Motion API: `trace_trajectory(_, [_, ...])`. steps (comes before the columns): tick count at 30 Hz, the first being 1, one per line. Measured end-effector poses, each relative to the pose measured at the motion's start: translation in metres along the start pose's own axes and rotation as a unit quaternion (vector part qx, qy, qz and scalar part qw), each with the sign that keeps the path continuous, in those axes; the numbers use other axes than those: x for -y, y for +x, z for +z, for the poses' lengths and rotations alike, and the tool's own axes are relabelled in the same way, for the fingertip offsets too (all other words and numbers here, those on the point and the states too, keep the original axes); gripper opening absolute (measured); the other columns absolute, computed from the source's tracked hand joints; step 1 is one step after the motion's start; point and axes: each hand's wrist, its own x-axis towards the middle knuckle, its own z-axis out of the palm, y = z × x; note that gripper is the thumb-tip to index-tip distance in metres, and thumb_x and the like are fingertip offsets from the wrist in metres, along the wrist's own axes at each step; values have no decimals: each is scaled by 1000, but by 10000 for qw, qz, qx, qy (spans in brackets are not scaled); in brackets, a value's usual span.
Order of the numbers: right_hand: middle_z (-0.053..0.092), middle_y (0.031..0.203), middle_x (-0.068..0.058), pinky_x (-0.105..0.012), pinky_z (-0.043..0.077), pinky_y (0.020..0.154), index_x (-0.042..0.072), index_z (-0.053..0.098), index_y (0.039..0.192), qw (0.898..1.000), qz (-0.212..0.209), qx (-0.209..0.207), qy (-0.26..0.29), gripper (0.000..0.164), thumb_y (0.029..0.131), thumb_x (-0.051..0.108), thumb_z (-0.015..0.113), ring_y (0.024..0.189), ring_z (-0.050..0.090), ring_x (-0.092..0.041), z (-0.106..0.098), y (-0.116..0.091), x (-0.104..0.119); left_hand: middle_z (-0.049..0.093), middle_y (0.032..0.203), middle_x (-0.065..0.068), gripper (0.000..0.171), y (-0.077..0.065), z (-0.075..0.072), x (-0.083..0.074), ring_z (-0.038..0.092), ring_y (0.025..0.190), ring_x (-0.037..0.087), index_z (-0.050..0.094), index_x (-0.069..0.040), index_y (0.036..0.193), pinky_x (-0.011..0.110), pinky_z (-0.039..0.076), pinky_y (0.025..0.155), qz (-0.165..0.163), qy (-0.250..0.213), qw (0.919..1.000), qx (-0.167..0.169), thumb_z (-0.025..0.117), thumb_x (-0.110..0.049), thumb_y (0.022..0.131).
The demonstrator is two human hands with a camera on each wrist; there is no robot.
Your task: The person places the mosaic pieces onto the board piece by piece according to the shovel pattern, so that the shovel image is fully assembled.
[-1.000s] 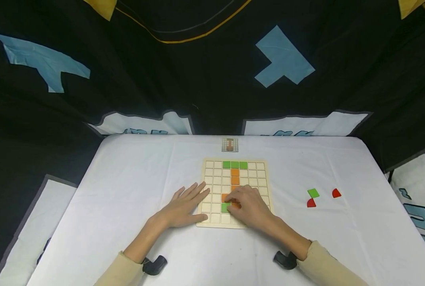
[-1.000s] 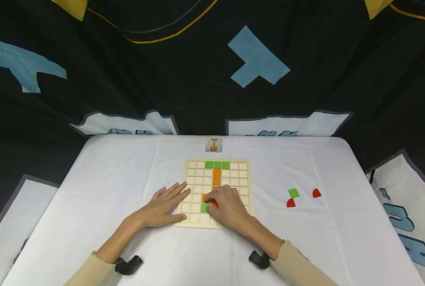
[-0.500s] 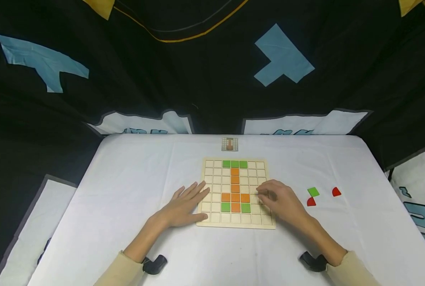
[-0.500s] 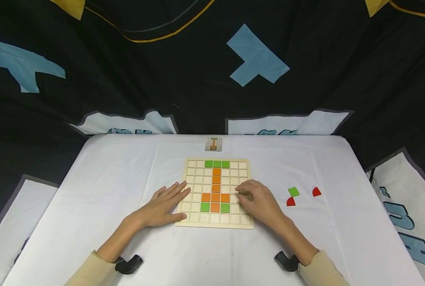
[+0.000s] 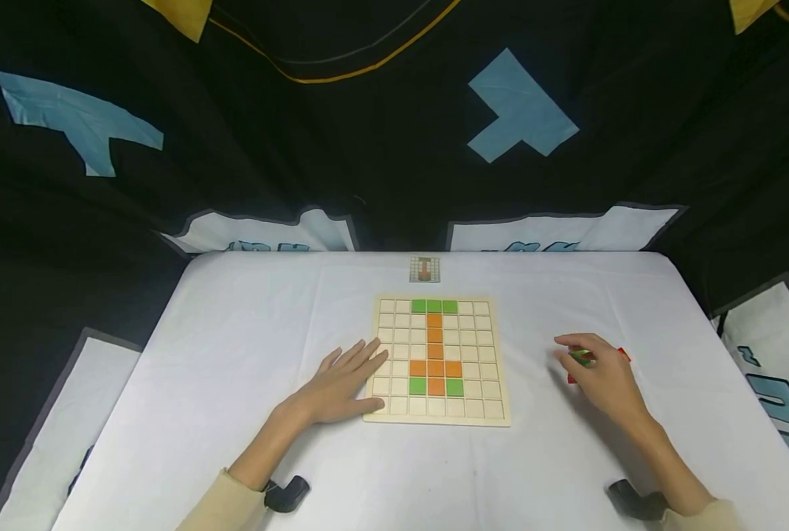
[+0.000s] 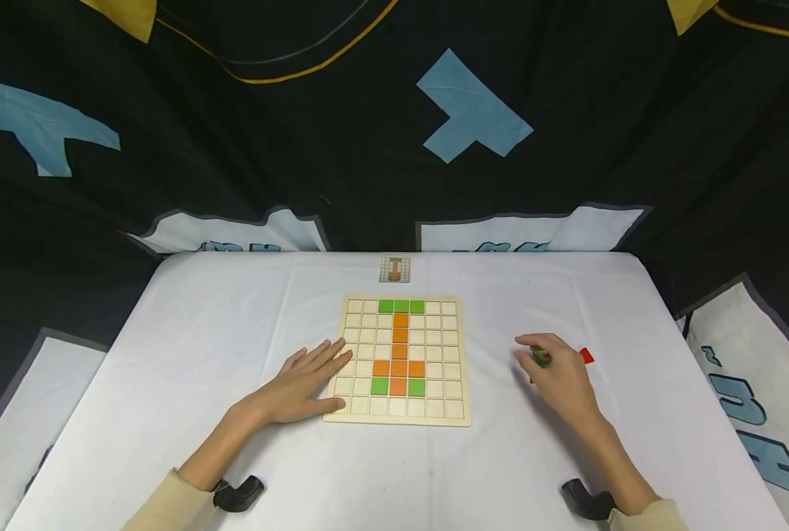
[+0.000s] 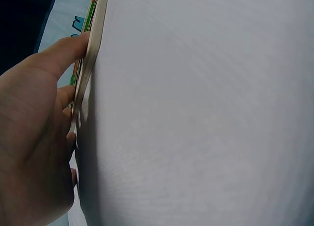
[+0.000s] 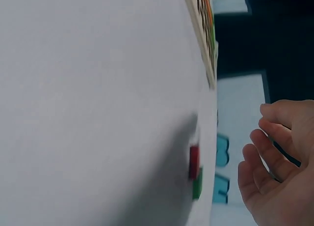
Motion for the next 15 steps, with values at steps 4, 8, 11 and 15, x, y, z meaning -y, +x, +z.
trace_trajectory(4, [67,114,-9,-7,45,76,4,72,116,9998,204,-32,23,24,94,14,71,92,58,1,-10,-5,-13,10,166,6,81,0,1,0,7,152,29,27,-14,159,57,4,117,14,-27,10000,-14,54,-56,96])
trace_trajectory(8, [66,117,-14,-9,46,70,3,70,119,9989,445,-11,-143,28,94,16,71,93,59,-7,-16,-8,-24,11,166,6,80,-1,0,0,8,151,29,27,-14,159,58,4,117,39,-25,10000,-49,55,-56,96])
trace_trajectory(11, [64,117,-18,-12,44,69,1,69,120,9977,590,116,-322,31,94,17,71,94,60,-22,-20,-10,-30,11,167,6,80,-1,1,0,8,151,29,27,-13,159,58,5,117,64,-5,10000,-75,55,-55,96])
trace_trajectory(15, [63,118,-24,-21,45,72,-1,67,122,9953,769,371,-458,34,95,18,69,98,60,-31,-22,-12,-35,10,167,6,80,-1,1,0,8,151,29,27,-13,159,58,5,117,73,-3,9999,-87,55,-55,97])
